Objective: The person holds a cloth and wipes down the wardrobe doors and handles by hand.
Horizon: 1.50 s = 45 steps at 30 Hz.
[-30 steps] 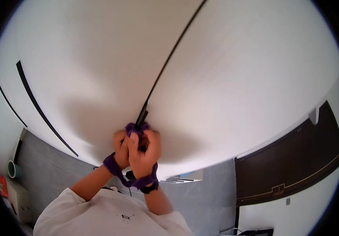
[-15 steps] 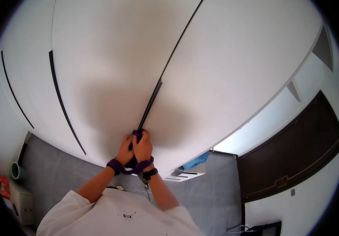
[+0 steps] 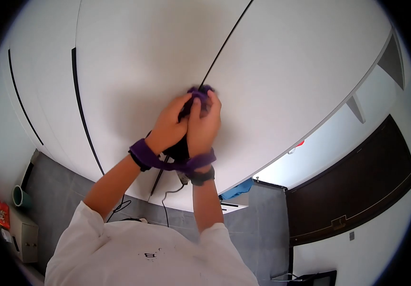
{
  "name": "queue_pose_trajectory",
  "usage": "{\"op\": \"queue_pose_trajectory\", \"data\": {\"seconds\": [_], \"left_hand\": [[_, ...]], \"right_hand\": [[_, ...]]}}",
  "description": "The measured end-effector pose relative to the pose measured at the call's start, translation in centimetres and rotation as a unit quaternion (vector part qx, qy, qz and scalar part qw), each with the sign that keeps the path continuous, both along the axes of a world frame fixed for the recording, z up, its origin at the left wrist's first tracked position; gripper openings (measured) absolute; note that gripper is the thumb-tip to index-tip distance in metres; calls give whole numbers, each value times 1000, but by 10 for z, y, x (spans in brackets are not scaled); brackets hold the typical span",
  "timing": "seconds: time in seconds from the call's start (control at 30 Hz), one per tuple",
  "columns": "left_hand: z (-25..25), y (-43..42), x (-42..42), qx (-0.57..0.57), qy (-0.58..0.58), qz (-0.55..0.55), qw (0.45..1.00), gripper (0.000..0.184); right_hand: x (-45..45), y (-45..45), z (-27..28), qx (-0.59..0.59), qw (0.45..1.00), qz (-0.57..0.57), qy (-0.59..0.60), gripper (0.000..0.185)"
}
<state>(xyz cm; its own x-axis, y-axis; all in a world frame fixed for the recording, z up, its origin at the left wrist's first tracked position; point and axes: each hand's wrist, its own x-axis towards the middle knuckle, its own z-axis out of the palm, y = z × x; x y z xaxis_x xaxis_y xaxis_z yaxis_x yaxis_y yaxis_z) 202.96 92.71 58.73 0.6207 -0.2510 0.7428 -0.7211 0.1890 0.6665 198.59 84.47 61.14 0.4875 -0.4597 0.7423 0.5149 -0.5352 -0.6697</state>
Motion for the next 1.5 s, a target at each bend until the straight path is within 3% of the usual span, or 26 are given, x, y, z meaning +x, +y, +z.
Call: {"op": "queue_pose_trajectory", "data": {"seconds": [0.2,0.3,0.43,0.6,0.73,0.8,0.87,1.07,1.2,1.3,1.43,1.5], "left_hand": [[8,-17,9,-56,-153,98,982,46],[-2,-31,15,-82,-136,144,977,42],[-19,-45,21,-91,-88,179,976,36],[-25,-47,36,-89,-164,231,955,31],[-11,-34,33,-50,-184,229,955,28],[-10,-30,31,-2,-187,231,955,25],[-11,-31,31,10,-188,234,954,27],[-9,-31,33,18,-196,227,954,29],[-3,-28,25,37,-173,226,958,20],[-11,-25,22,54,-159,219,961,16],[-25,-12,9,41,-126,211,969,18],[-33,-23,0,68,-93,205,972,17]], "right_hand": [[8,-15,10,-27,999,-42,-15,30],[14,-23,4,-37,998,-55,24,31],[17,-28,-8,-20,1000,6,-14,31],[18,-27,-15,22,1000,4,1,30],[24,-33,-21,-23,1000,-3,-18,30],[25,-33,-20,-38,996,7,-84,28],[16,-41,-17,-69,997,-22,-28,27],[18,-43,-8,-86,994,15,-59,27],[8,-30,5,68,997,43,-21,24],[5,-14,11,90,994,-53,43,25],[5,5,-2,55,995,-76,36,30],[0,-5,-8,92,993,-65,26,33]]}}
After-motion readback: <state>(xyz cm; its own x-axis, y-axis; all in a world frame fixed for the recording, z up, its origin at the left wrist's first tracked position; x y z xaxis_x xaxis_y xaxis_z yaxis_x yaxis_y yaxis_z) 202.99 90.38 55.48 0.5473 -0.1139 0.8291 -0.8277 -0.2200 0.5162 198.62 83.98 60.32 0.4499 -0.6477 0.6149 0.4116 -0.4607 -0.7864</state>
